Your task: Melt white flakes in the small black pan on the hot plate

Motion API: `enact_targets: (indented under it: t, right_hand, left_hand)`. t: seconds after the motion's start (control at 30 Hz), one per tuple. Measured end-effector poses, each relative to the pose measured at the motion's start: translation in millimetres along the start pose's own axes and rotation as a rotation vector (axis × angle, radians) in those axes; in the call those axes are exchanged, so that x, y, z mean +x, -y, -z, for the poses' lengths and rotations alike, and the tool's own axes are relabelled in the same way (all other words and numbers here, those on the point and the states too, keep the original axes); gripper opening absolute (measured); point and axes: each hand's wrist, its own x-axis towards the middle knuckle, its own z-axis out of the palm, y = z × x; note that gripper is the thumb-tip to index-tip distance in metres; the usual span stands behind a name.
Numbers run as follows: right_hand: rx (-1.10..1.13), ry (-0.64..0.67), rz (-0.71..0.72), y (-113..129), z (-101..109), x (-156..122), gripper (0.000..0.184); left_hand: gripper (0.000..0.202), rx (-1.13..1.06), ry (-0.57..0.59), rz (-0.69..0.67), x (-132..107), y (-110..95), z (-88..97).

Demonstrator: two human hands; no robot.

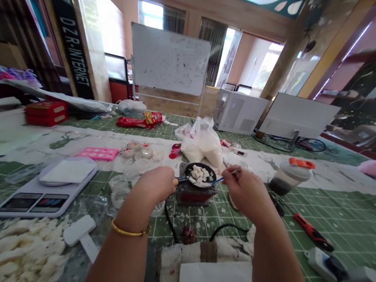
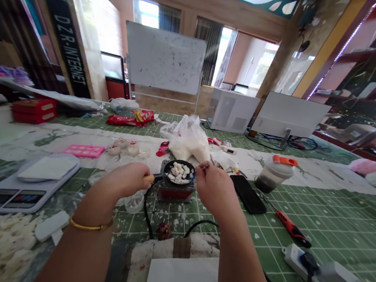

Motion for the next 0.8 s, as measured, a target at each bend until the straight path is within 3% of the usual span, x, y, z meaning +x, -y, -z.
enact_targets:
  t: [0.1,0.27,0.43,0.6,0.8]
  right_hand:
    - [0.067,0.076,0.088,4,0,-2,0.027]
    - [0.162,-0.024,0.064,9,-2,-3,0.026]
    - [0.150,0.085,0.125,9,-1,-3,0.026]
    - [0.223,-0.036,0.094,11,-2,-5,0.026]
    - [0.177,0.089,0.118,10,0,-5,0.026]
  left_hand:
    - [0.024,-0.003,-0.003,0.000,0,0,-0.3]
    - [0.024,-0.005,-0.005,0.005,0,0,-0.7]
    - [0.021,0.005,0.005,-0.002,0,0,0.4]
    - [0.021,0.008,0.001,-0.001,0,0,0.3]
    - [0.021,-0.004,0.001,-0.006,-1,1,0.6]
